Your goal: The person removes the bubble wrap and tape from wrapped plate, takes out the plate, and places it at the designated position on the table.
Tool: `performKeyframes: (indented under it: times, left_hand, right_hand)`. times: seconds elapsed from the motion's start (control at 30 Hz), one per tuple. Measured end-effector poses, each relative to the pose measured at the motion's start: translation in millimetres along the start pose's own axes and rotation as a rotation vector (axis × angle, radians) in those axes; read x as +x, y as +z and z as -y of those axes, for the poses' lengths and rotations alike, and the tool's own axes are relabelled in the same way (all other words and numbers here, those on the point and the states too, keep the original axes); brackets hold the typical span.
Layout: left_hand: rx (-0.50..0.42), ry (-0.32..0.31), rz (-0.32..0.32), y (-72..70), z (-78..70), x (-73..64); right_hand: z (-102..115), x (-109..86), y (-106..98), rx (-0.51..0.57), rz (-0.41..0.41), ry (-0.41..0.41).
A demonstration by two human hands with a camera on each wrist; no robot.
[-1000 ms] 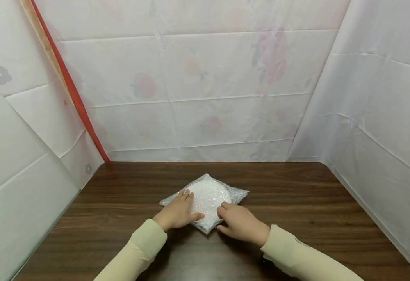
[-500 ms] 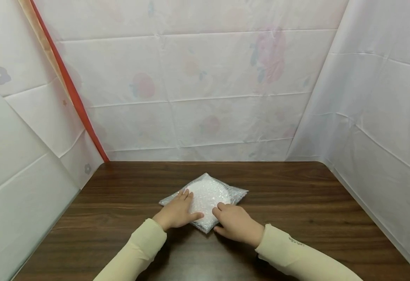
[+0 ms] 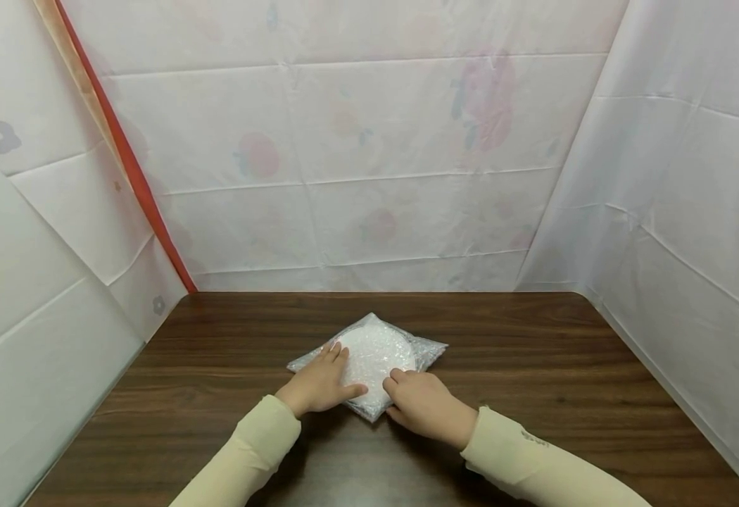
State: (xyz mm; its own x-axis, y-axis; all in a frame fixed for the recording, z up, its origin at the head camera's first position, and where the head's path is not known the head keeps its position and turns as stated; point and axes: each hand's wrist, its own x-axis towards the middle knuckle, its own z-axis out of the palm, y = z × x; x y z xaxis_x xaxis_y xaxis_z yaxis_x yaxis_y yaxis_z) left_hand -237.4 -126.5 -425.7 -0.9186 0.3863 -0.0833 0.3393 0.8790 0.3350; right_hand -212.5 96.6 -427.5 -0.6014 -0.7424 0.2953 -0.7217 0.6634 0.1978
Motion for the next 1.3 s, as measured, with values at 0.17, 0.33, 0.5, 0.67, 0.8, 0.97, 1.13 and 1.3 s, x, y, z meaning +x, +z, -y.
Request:
performKeyframes:
  times: [0.17, 0.33, 0.5, 0.67, 0.8, 0.97, 1.13, 1.3]
  left_hand:
    - [0.009, 0.0, 0.002, -0.1, 0.1, 1.1]
    - [0.013, -0.003, 0.008, -0.4, 0.0, 1.2]
    - [0.01, 0.0, 0.009, -0.3, 0.1, 0.5]
    - [0.018, 0.004, 0.005, 0.4, 2.0, 1.1]
    - [0.029, 0.002, 0.012, 0.4, 2.5, 2.1]
    - [0.036, -0.006, 0.028, -0.7, 0.8, 2.7]
    - [0.038, -0.016, 0.035, -1.1, 0.3, 2.4]
    - [0.034, -0.018, 0.032, -2.5, -1.1, 1.6]
  right_hand:
    - [-4, -1.2, 2, 0.007, -0.044, -0.062]
    - [-8, -1.6, 5, 0.008, -0.109, -0.144]
    - [-9, -1.4, 6, 0.024, -0.131, -0.173]
    - [-9, -2.0, 3, 0.042, -0.113, -0.171]
    - [-9, -2.5, 3, 0.052, -0.114, -0.175]
    - [-11, -3.5, 2, 0.081, -0.098, -0.168]
    - [-14, -4.1, 1, 0.094, -0.099, -0.151]
    - [-17, -4.2, 0, 0.085, -0.11, -0.151]
